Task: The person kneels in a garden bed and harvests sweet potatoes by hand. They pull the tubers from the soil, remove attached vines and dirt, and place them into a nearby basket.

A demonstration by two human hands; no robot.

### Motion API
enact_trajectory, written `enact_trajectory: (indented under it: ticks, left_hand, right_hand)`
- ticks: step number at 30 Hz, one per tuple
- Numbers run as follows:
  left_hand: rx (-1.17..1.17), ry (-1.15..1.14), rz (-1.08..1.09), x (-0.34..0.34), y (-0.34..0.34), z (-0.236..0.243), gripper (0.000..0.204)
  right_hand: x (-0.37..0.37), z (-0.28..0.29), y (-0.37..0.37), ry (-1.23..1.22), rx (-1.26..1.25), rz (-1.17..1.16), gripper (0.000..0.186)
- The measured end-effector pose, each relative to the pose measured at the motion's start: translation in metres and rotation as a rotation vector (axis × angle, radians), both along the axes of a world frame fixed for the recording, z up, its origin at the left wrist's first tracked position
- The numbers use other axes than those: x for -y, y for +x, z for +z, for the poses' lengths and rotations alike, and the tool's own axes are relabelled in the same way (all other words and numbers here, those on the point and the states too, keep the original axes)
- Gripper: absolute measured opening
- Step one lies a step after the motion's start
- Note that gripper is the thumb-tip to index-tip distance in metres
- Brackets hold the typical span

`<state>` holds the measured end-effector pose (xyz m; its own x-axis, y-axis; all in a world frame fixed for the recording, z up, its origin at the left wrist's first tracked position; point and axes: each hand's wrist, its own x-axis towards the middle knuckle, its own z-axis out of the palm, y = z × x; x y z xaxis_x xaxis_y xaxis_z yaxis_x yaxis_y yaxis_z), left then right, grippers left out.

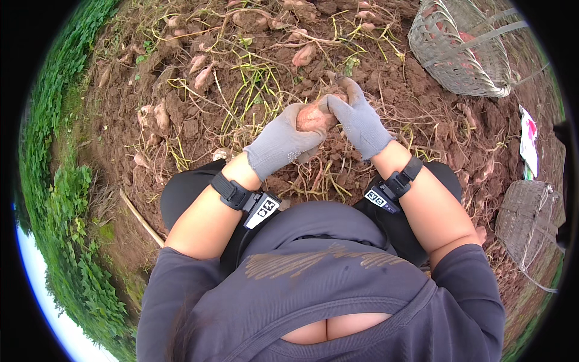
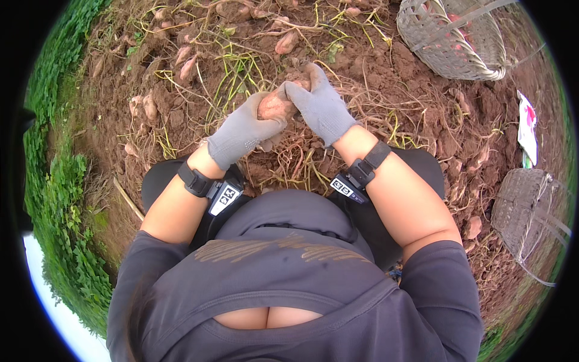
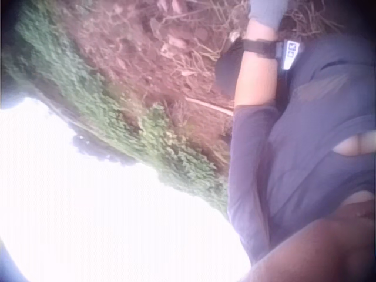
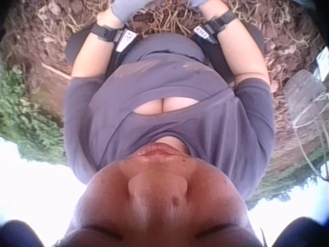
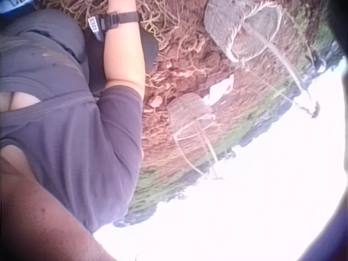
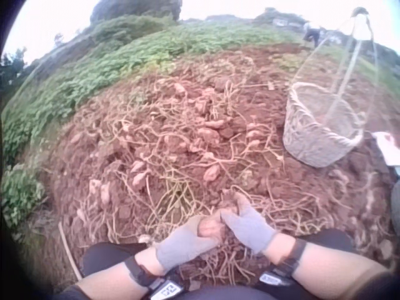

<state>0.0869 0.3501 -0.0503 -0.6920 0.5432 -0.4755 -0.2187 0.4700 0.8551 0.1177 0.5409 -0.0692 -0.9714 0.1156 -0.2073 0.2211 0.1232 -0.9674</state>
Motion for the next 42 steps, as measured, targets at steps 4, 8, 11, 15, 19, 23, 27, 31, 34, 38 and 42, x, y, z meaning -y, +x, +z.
enact_trajectory:
  ticks: [4, 8, 11, 15, 19, 23, 27, 31, 34, 38, 42]
  left_hand:
    - [-0.454, -0.173, 0.033, -0.013, 0.025, -0.007, 0.064]
    - [-0.307, -0.150, 0.052, -0.013, 0.027, -0.025, 0.059]
    - [-0.296, 0.069, 0.105, -0.012, 0.025, -0.040, 0.048]
    - [0.742, 0.695, 0.188, -0.010, 0.022, -0.045, 0.046]
    - [0.331, 0.413, 0.188, -0.014, 0.015, -0.041, 0.040]
    - [-0.066, 0.101, 0.140, -0.024, 0.014, -0.045, 0.050]
    - [-0.108, 0.084, 0.084, -0.022, 0.011, -0.049, 0.064]
    - [-0.090, 0.025, 0.110, -0.022, 0.007, -0.042, 0.069]
    - [0.170, 0.156, 0.139, -0.022, 0.005, -0.034, 0.050]
    - [0.727, 0.623, 0.078, -0.015, 0.004, -0.030, 0.016]
    - [0.999, 0.959, 0.113, -0.009, 0.002, -0.033, 0.032]
  right_hand:
    - [0.008, -0.011, -0.001, -0.083, 0.126, -0.121, 0.081]
    - [0.007, -0.018, -0.004, 0.121, -0.008, -0.140, 0.058]
    - [0.001, -0.022, -0.003, 0.201, -0.189, -0.186, 0.048]
    - [-0.023, -0.026, -0.009, 0.465, -0.182, -0.119, 0.057]
    - [-0.024, -0.024, -0.017, 0.245, -0.018, -0.137, 0.059]
    - [-0.008, -0.006, -0.004, 0.307, -0.042, 0.084, 0.093]
    - [-0.003, 0.017, 0.004, 0.479, 0.191, 0.191, 0.109]
    - [-0.005, 0.022, 0.005, 0.539, 0.075, 0.115, 0.083]
    - [-0.012, 0.012, 0.005, 0.536, 0.030, 0.063, 0.058]
    - [-0.023, -0.003, -0.009, 0.449, -0.097, -0.094, 0.037]
    - [-0.023, -0.006, -0.019, -0.248, -0.096, -0.174, 0.045]
